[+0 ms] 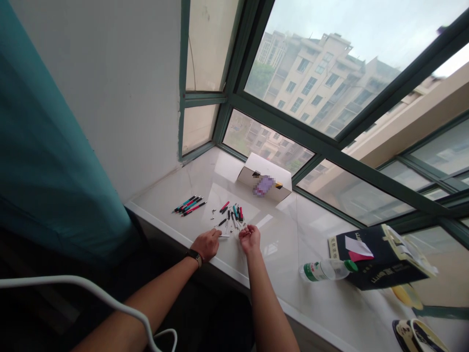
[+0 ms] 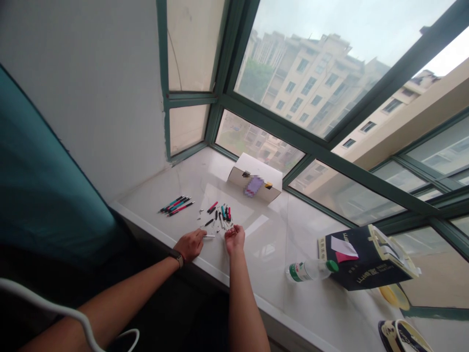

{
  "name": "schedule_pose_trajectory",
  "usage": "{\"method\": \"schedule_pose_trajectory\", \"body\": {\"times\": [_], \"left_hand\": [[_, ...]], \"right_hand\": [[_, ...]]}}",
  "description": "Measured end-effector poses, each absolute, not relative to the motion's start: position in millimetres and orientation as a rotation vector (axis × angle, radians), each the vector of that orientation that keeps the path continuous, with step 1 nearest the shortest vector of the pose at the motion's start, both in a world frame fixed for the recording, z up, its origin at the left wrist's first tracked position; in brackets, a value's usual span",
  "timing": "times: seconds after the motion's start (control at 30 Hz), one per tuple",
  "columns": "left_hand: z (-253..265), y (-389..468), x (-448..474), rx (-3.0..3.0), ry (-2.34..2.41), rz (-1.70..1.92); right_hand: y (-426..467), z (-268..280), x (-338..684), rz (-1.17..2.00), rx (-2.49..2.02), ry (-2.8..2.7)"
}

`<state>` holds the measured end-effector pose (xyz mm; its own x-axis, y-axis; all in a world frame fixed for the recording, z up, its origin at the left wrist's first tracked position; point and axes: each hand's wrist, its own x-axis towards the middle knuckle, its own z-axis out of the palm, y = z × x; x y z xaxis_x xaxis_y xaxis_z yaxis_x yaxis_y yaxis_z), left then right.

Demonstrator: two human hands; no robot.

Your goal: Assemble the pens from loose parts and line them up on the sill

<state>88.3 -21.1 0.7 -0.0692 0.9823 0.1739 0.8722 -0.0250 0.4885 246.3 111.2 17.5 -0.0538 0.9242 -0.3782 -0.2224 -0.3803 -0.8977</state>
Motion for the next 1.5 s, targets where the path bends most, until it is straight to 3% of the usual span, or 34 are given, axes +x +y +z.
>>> {"method": "schedule_pose_trajectory", "body": {"times": [0.13,0.33,0.47,0.67,0.9,1.13,1.5], "left_hand": [[4.3,-21.7,88.9,1.969,2.020,0.709],[6.3,-21.7,89.3,1.941,2.043,0.698],[5.0,-21.0,88.6,1.940,2.041,0.704],[3.6,-20.9,88.4,1.965,2.023,0.662],[7.0,-21.4,89.0,1.941,2.021,0.645],[9.8,-20.7,88.3,1.995,2.005,0.649],[6.9,-20.7,89.4,1.982,2.004,0.756]], "right_hand": [[108.1,24.6,225.5,1.400,-1.486,-1.363],[106.3,43.2,179.5,0.723,-1.327,-2.663],[112.1,48.8,160.5,0.540,-1.216,-2.966],[119.1,45.5,150.4,0.588,-1.106,-3.047],[122.6,45.8,154.7,0.688,-1.151,-2.863],[89.0,39.7,199.9,1.671,-1.131,-1.189],[33.5,38.8,208.3,1.807,-0.950,-0.826]]}}
